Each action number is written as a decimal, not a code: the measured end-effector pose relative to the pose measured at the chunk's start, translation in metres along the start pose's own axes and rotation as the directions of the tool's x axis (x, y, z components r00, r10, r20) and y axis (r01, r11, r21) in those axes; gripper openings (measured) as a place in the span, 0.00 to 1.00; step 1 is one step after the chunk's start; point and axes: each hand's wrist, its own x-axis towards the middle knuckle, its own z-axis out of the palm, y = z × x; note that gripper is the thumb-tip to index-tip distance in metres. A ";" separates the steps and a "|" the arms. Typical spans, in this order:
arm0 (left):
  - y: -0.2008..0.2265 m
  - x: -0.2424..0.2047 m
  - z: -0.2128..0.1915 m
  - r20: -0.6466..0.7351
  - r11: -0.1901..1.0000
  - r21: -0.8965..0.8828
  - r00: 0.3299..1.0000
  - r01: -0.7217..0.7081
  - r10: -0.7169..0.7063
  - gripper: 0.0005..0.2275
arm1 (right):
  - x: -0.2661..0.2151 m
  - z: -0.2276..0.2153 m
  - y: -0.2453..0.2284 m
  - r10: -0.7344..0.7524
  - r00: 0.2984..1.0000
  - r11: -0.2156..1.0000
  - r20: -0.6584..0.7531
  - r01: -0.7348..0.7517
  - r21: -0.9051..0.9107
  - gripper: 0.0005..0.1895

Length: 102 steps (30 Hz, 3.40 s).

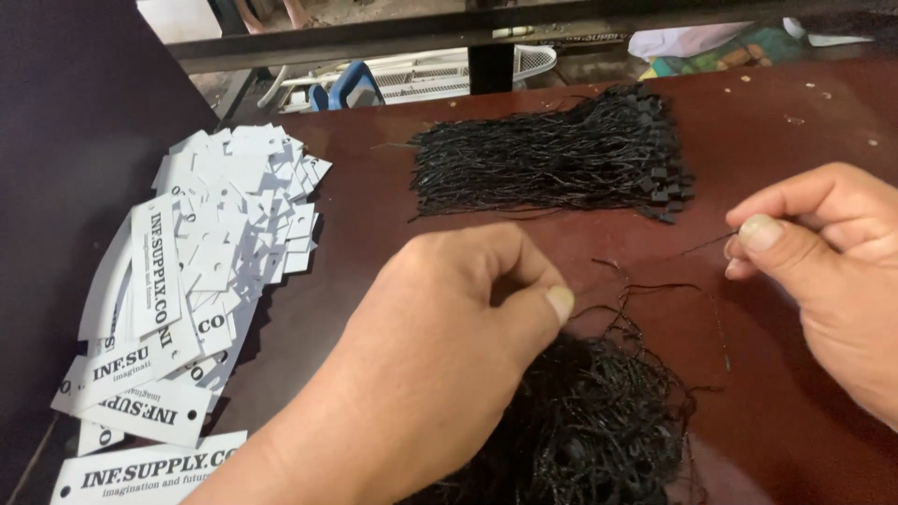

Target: Untangling thin black garment cords from a pile and arranging them into a neat, organized bundle on a table.

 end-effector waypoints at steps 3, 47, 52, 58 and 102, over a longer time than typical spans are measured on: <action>-0.005 -0.003 0.001 0.173 0.988 -0.152 0.985 0.040 -0.014 0.16 | -0.004 0.003 0.005 0.001 0.998 1.000 -0.068 -0.002 -0.017 0.03; -0.060 0.042 -0.009 -0.361 0.997 -0.069 0.930 0.041 -0.063 0.07 | 0.018 0.007 0.014 0.049 0.990 0.996 -0.131 -0.057 -0.061 0.05; -0.038 0.071 -0.030 -0.375 0.997 -0.065 0.927 -0.043 0.016 0.06 | 0.058 0.021 -0.007 -0.106 0.988 0.983 -0.110 0.087 -0.162 0.04; -0.043 0.143 -0.035 -0.471 0.975 -0.092 0.872 -0.203 0.137 0.10 | 0.102 0.039 -0.020 0.011 0.973 0.954 -0.231 -0.079 -0.288 0.04; -0.080 0.076 0.068 -0.345 0.760 0.286 0.677 -0.583 0.649 0.06 | -0.001 0.034 -0.036 -0.372 0.789 0.711 0.489 0.581 -0.397 0.05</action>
